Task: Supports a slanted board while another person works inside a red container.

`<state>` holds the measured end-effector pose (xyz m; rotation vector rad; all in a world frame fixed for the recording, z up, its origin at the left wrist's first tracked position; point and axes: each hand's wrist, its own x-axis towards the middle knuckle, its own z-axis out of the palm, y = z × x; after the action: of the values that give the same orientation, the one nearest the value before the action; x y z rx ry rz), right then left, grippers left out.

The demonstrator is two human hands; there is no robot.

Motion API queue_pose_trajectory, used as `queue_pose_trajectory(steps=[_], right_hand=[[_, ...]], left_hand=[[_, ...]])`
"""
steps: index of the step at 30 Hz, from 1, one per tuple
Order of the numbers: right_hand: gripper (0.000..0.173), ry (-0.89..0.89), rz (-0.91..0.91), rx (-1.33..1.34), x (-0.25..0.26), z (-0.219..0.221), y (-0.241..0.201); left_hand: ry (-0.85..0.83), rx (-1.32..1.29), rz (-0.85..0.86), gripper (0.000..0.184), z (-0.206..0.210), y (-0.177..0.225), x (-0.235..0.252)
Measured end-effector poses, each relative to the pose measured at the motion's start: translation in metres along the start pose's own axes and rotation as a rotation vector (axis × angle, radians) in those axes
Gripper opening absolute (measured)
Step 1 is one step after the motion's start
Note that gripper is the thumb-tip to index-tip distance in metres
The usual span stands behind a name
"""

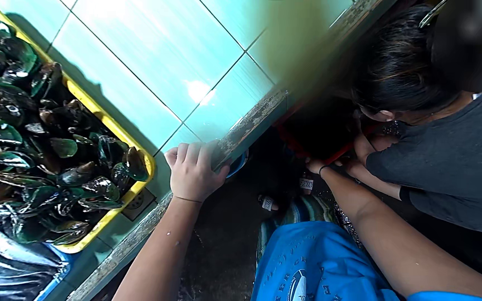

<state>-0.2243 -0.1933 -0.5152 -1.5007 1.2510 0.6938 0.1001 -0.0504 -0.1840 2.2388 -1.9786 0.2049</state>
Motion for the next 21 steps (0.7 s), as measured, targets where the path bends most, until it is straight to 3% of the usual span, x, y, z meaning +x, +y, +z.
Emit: queue_pose_trajectory(steps=[12, 21], right_hand=[[0.044, 0.069, 0.012, -0.128, -0.005, -0.035, -0.035], [0.048, 0.096, 0.037, -0.087, -0.005, -0.033, -0.036]], left_hand=[[0.002, -0.010, -0.004, 0.049, 0.001, -0.001, 0.000], [0.010, -0.010, -0.008, 0.048, 0.002, -0.001, 0.000]])
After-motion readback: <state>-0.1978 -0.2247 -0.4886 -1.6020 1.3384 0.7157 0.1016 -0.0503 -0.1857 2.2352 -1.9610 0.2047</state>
